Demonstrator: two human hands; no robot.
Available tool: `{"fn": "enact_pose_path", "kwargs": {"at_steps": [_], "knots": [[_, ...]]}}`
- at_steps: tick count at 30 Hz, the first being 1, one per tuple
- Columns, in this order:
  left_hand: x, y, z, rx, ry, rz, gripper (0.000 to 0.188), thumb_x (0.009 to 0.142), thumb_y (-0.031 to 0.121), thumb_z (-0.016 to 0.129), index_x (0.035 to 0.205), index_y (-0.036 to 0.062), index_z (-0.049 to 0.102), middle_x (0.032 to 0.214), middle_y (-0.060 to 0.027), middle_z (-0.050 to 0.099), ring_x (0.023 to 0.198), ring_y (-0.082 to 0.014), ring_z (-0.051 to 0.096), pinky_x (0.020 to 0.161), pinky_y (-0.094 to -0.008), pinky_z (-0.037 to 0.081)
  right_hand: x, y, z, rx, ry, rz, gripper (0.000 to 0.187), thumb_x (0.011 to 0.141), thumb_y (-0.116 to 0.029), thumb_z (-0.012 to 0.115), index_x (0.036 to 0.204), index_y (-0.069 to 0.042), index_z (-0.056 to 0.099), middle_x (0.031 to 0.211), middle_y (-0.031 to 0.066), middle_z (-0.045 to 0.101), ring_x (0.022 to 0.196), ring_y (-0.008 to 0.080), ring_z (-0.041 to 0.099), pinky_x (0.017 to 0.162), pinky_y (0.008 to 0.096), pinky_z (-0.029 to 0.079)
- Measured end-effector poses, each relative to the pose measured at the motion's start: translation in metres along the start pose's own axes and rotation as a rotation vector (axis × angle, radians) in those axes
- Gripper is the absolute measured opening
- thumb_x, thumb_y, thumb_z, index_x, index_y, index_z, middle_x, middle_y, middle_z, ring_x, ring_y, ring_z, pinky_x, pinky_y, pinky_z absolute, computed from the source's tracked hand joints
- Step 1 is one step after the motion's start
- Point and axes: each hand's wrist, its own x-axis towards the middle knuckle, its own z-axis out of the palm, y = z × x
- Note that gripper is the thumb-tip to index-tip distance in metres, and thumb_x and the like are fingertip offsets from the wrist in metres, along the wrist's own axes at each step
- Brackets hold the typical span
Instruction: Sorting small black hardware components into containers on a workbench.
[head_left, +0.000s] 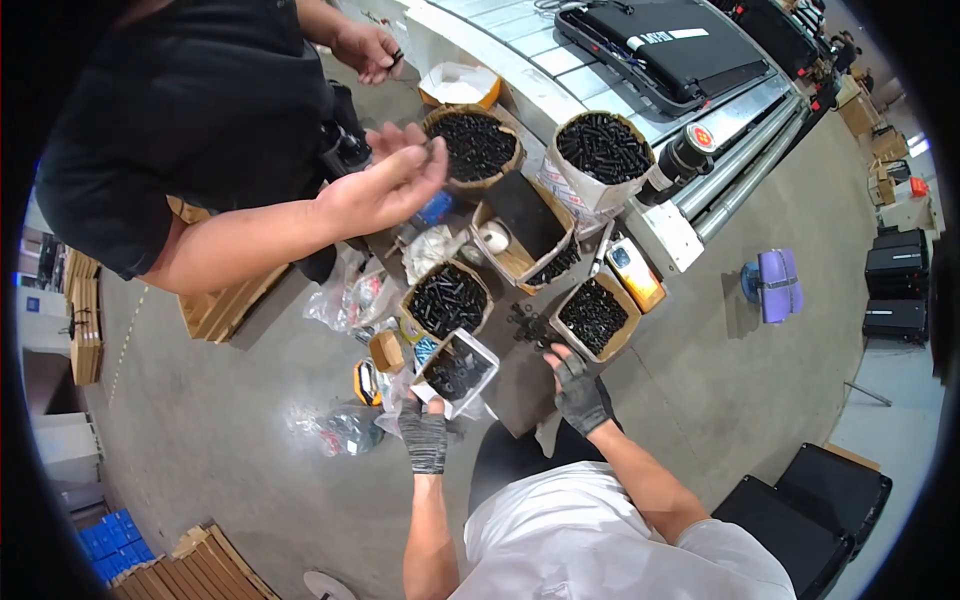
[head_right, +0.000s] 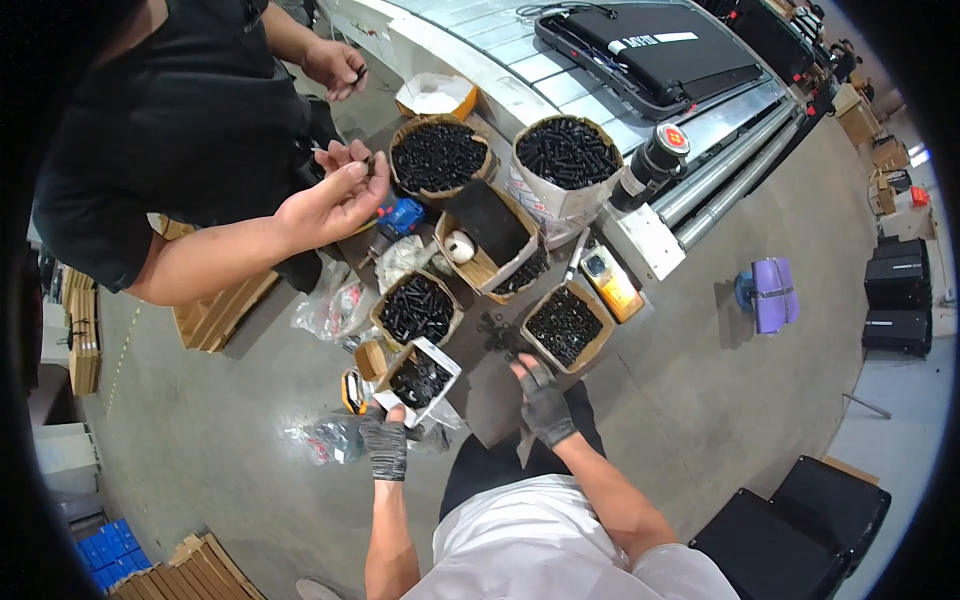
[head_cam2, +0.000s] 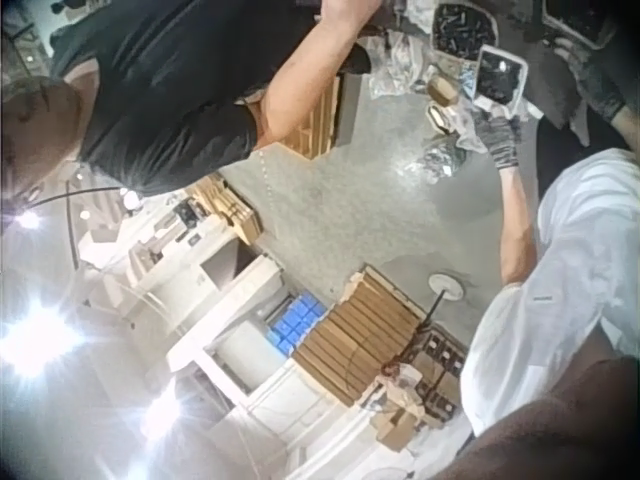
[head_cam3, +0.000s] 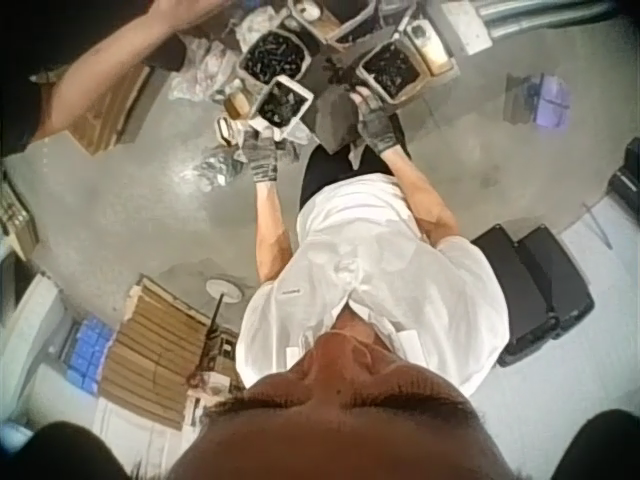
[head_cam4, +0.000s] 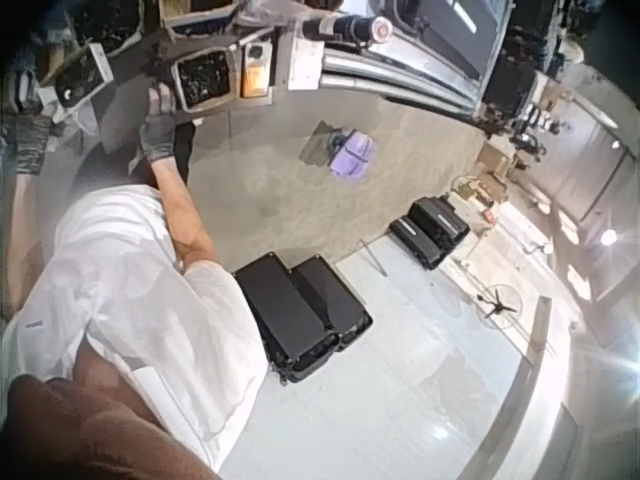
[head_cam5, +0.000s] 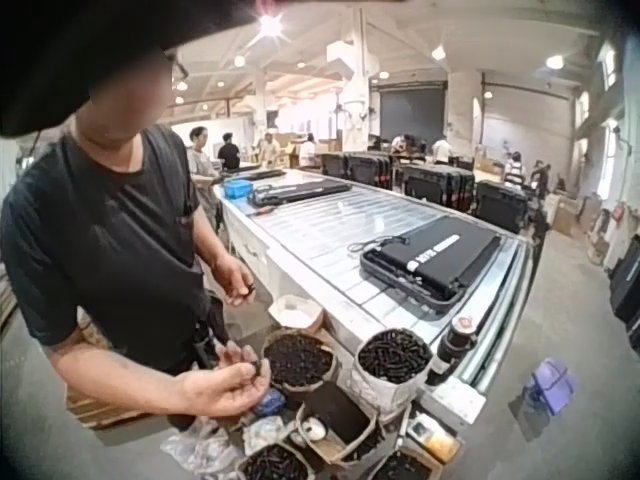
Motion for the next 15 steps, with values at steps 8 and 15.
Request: {"fn": "enact_pose_path", "kwargs": {"at_steps": [8, 15], "knots": [[0.185, 0.017, 0.009, 0.084, 0.054, -0.011, 0.022, 0.082, 0.009, 0.059, 0.099, -0.005, 0.059, 0.079, -0.0083, 0.062, 0.056, -0.0173, 0.06, 0.042, -0.032, 0.054, -0.01, 0.044, 0.019, 0.092, -0.099, 0.029, 0.058, 0.066, 0.011, 0.049, 0.122, -0.004, 0.053, 0.131, 0.017, 0.048, 0.123, 0.0352, 0.045, 0.106, 0.0405, 0.037], [0.312, 0.013, 0.005, 0.693, 0.077, 0.318, 0.027, 0.081, 0.014, 0.062, 0.098, -0.0065, 0.064, 0.07, -0.0114, 0.065, 0.054, -0.0218, 0.065, 0.052, -0.0339, 0.052, 0.032, 0.01, 0.034, 0.219, 0.094, -0.044, 0.04, 0.068, 0.009, 0.051, 0.103, -0.004, 0.061, 0.11, 0.015, 0.059, 0.104, 0.0346, 0.056, 0.091, 0.0402, 0.046]]}}
